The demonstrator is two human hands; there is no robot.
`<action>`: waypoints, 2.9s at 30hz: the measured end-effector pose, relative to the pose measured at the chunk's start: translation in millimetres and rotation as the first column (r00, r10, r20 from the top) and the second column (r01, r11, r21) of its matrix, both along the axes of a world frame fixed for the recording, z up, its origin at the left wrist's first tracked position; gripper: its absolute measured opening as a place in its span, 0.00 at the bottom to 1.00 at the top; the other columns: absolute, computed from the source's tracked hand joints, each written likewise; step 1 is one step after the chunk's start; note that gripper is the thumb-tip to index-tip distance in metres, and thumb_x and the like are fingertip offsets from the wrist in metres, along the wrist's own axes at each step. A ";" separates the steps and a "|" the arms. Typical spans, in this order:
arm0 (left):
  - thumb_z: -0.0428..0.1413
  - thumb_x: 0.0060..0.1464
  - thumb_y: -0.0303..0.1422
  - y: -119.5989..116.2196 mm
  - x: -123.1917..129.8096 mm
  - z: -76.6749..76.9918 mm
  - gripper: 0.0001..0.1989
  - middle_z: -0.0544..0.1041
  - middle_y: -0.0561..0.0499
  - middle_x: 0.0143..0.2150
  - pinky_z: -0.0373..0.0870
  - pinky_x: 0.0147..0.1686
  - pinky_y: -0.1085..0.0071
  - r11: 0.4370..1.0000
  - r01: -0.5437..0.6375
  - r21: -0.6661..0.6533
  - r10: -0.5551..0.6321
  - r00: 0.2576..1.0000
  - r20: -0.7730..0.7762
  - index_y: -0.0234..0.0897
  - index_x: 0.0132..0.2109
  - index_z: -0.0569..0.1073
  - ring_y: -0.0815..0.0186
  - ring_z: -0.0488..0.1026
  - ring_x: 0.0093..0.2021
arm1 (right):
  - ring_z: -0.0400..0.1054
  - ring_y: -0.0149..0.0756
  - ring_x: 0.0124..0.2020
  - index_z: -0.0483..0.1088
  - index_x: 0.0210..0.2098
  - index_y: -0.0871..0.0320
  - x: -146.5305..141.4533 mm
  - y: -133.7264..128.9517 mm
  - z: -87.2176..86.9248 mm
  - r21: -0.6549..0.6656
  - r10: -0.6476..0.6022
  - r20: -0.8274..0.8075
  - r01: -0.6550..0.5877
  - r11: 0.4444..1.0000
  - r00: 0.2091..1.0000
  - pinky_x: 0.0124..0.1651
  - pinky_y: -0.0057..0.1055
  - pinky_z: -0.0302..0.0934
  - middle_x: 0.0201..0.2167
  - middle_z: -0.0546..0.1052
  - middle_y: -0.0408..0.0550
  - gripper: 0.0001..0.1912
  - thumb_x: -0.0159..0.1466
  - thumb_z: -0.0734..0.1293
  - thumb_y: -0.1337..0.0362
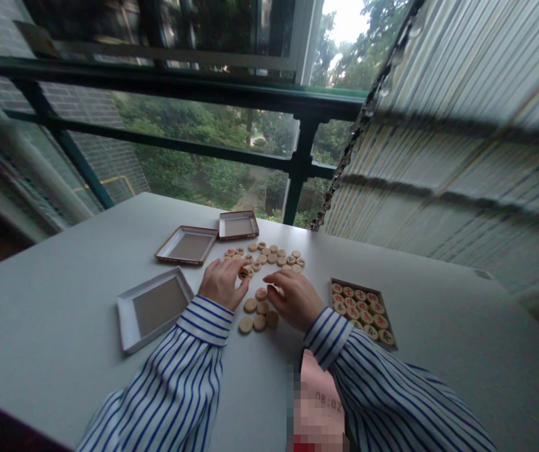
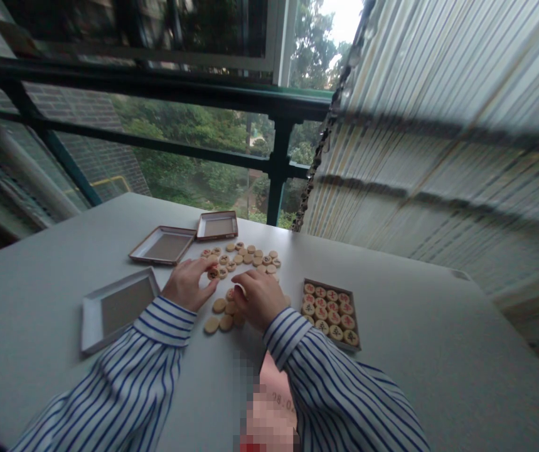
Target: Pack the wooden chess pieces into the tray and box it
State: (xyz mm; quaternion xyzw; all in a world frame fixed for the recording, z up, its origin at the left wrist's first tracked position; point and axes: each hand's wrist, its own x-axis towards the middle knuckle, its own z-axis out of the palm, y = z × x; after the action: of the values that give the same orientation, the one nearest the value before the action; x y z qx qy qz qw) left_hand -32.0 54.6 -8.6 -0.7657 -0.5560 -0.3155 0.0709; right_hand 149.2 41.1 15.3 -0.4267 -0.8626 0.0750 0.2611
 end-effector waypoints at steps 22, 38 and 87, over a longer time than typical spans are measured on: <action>0.52 0.45 0.31 -4.9 12.4 7.6 0.15 0.75 0.49 0.35 0.62 0.46 0.62 0.984 0.074 0.160 -0.087 0.993 0.077 0.37 0.43 0.66 0.61 0.71 0.37 | 0.65 0.33 0.36 0.69 0.37 0.58 9.5 2.3 16.5 0.088 0.033 -0.100 -0.024 0.996 0.994 0.40 0.30 0.58 0.33 0.73 0.49 0.10 0.57 0.59 0.71; 0.51 0.45 0.30 -10.8 23.7 9.6 0.15 0.75 0.49 0.35 0.63 0.47 0.62 0.972 0.133 0.192 -0.147 0.987 0.061 0.37 0.43 0.65 0.61 0.71 0.38 | 0.66 0.33 0.36 0.69 0.37 0.58 41.2 -8.5 45.3 0.101 0.007 -0.117 0.005 0.995 0.993 0.40 0.30 0.59 0.33 0.73 0.48 0.10 0.58 0.59 0.69; 0.56 0.46 0.30 -14.8 94.7 50.9 0.09 0.75 0.48 0.34 0.69 0.37 0.65 0.899 0.418 0.136 -0.435 0.887 0.154 0.35 0.37 0.66 0.64 0.72 0.36 | 0.66 0.29 0.29 0.71 0.35 0.59 127.6 -28.2 76.7 0.015 -0.081 0.032 0.081 0.997 0.996 0.33 0.27 0.58 0.27 0.74 0.47 0.09 0.58 0.60 0.64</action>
State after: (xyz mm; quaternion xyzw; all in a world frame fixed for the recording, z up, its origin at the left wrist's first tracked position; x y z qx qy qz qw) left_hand 62.6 39.8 42.3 -0.8330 -0.3619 -0.4183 -0.0131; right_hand 276.8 12.9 92.0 -0.4606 -0.8492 0.0515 0.2530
